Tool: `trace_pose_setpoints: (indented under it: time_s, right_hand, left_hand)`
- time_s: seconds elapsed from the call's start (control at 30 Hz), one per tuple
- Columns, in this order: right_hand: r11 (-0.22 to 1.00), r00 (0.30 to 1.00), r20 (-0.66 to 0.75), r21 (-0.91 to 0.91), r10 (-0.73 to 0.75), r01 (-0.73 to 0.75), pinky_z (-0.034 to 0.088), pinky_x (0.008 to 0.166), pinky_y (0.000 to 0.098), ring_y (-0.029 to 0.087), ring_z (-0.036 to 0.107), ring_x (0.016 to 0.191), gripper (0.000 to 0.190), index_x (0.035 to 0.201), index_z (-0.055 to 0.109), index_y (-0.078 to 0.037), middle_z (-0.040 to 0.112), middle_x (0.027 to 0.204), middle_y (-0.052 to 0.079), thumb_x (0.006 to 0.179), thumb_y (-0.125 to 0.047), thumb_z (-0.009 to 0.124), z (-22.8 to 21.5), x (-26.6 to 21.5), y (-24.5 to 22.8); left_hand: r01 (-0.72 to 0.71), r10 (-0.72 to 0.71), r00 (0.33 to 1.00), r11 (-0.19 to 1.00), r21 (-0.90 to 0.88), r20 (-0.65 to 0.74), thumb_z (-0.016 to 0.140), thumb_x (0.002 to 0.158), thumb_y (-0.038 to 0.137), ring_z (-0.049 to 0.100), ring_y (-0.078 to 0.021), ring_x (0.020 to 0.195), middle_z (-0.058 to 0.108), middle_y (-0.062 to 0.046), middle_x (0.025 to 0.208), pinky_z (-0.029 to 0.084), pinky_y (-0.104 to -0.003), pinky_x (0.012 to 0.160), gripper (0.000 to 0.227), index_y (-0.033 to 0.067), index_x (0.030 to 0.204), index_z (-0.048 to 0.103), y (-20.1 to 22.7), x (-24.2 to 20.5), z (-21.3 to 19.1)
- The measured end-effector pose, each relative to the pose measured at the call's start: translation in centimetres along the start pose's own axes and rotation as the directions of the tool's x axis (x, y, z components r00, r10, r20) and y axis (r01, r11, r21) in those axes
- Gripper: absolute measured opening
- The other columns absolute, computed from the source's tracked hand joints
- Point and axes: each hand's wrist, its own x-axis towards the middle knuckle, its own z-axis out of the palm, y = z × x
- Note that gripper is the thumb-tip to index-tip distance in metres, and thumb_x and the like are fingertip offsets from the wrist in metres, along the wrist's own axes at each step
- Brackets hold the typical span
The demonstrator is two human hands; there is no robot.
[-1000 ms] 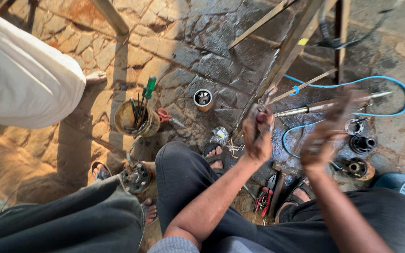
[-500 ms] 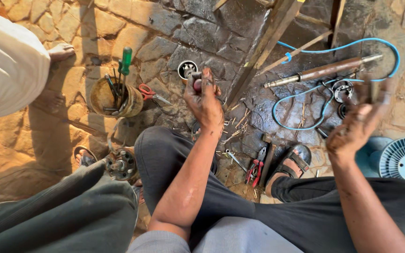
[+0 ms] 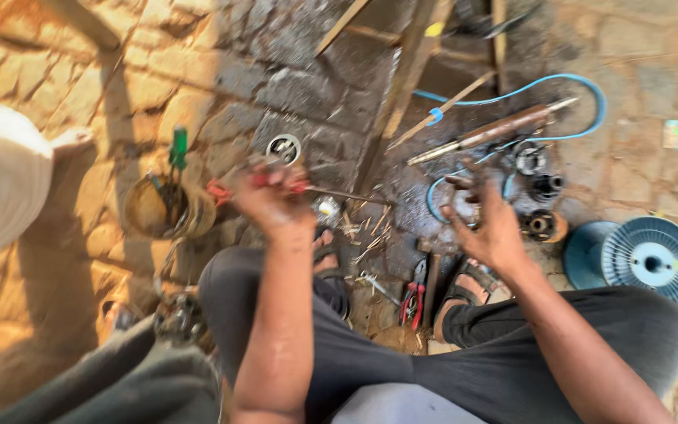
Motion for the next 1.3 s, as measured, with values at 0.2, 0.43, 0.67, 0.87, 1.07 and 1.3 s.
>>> trace_pose_setpoints:
  time_s: [0.2,0.43,0.67,0.87,1.07,1.3]
  right_hand:
    - [0.996,0.995,-0.021,-0.015,-0.092,0.092,0.058,0.082,0.0431,0.034,0.070,0.096,0.076,0.153,0.042,-0.008,0.069,0.113,0.019,0.086,-0.019,0.078,0.2,-1.5,-3.2]
    - [0.920,0.961,0.134,-0.282,-0.242,0.271,0.055,0.076,0.0448,0.036,0.064,0.091,0.090,0.159,0.027,-0.005,0.067,0.116,0.023,0.086,-0.031,0.072,2.5,-1.4,-6.4]
    - [0.930,0.988,0.147,-0.367,0.055,0.003,0.058,0.074,0.0474,0.037,0.067,0.090,0.088,0.149,0.030,0.002,0.067,0.102,0.024,0.083,-0.038,0.074,4.2,-1.1,-2.8]
    - [0.949,0.993,-0.049,-0.291,0.111,-0.121,0.056,0.076,0.0502,0.042,0.068,0.090,0.076,0.141,0.037,-0.002,0.070,0.098,0.024,0.087,-0.037,0.076,2.9,-0.4,0.6]
    - [0.991,0.991,0.100,0.097,0.087,-0.096,0.055,0.083,0.0461,0.033,0.069,0.097,0.087,0.160,0.032,-0.015,0.073,0.115,0.016,0.086,-0.031,0.075,4.3,0.0,1.8]
    - [0.458,0.779,0.501,0.630,0.378,-0.627,0.055,0.072,0.0392,0.022,0.065,0.090,0.092,0.163,0.028,-0.024,0.069,0.125,0.012,0.084,-0.028,0.076,10.6,7.4,6.0]
  left_hand:
    - [-0.023,0.018,0.999,0.991,-0.134,-0.037,0.049,0.103,0.046,0.037,-0.0159,0.046,0.042,0.000,0.054,0.035,-0.035,0.052,0.046,0.0161,0.068,0.049,3.1,0.4,0.0]
    - [0.029,-0.045,0.995,0.986,-0.164,-0.091,0.047,0.103,0.046,0.034,-0.0158,0.043,0.039,0.000,0.052,0.032,-0.034,0.050,0.052,0.0180,0.060,0.044,2.0,-0.4,0.9]
    - [-0.001,-0.019,0.993,0.984,-0.177,-0.113,0.046,0.105,0.045,0.033,-0.0155,0.039,0.038,0.000,0.049,0.033,-0.033,0.049,0.055,0.0196,0.056,0.042,1.8,-0.2,0.9]
    - [-0.054,0.028,0.989,0.983,-0.175,-0.148,0.046,0.104,0.044,0.036,-0.0156,0.040,0.039,0.000,0.048,0.035,-0.033,0.050,0.055,0.0186,0.056,0.043,2.6,0.0,1.1]
    - [-0.135,0.146,0.988,0.968,-0.213,0.040,0.043,0.109,0.034,0.043,-0.0161,0.046,0.045,0.001,0.055,0.037,-0.036,0.050,0.052,0.0194,0.059,0.043,2.7,0.3,0.5]
    - [-0.290,0.293,0.956,0.954,-0.080,0.032,0.047,0.108,0.033,0.047,-0.0157,0.052,0.051,0.001,0.068,0.038,-0.034,0.054,0.036,0.0153,0.077,0.052,2.6,1.3,-1.5]
